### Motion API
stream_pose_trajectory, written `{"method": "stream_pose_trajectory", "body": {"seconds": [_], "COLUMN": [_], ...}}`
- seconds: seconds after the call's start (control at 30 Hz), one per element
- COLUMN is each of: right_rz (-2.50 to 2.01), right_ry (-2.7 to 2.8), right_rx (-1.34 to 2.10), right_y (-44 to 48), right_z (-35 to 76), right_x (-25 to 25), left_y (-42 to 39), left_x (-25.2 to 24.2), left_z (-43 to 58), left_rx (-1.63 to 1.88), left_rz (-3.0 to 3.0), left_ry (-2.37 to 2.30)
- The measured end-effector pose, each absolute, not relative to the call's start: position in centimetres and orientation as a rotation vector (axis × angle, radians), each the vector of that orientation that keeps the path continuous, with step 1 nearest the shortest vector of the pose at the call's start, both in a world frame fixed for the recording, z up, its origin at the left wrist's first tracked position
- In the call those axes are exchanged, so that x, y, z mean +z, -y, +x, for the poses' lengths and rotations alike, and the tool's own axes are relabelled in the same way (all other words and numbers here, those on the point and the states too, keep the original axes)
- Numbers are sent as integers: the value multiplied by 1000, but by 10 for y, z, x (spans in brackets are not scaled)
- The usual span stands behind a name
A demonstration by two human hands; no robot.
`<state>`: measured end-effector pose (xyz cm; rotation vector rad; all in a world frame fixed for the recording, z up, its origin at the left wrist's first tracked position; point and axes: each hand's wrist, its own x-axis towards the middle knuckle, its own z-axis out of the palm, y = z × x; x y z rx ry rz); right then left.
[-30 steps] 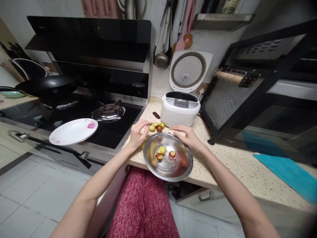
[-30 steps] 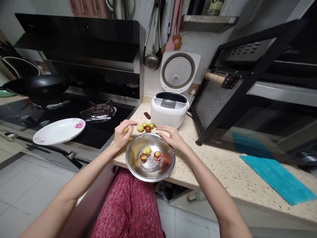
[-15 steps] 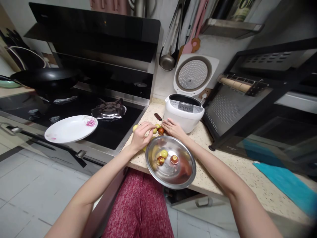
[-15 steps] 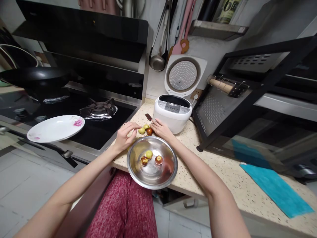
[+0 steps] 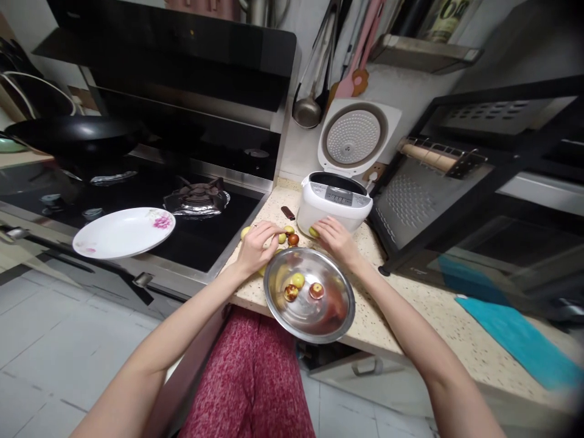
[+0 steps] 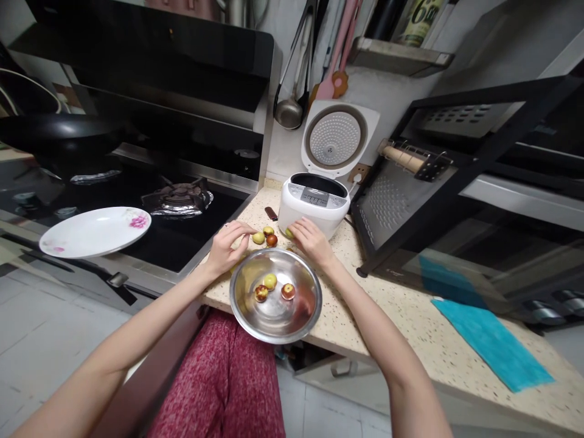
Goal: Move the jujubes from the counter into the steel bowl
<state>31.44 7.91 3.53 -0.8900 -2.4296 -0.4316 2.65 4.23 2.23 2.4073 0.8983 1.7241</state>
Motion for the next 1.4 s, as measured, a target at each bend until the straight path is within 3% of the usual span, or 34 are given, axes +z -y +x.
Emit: {"method": "stream_pose_trajectory", "body": {"seconds": [0.13,0.27,0.43,1.17,1.4], "right_rz": [-842,-812,-810,-746,-782], "right_ry": [2310,2484,2682,2705,2357], "right_rx": [-189,136,304,519,262], "right_y": [-37,-2,9,1,-18], "right_z": [317,310,303,301,315], "right_x": [57,68,63,61,52], "left_y": [-41,-41,-43,-44,-45], "left_x": [24,24,22,20,19], "left_z": [27,27,26,26,26], "left_rx": [1742,1745,1733,1759,1759], "left_rz": [2409,2411,2434,2432,2419], "left_ry": [-915,-955,-952,-878,-916]}}
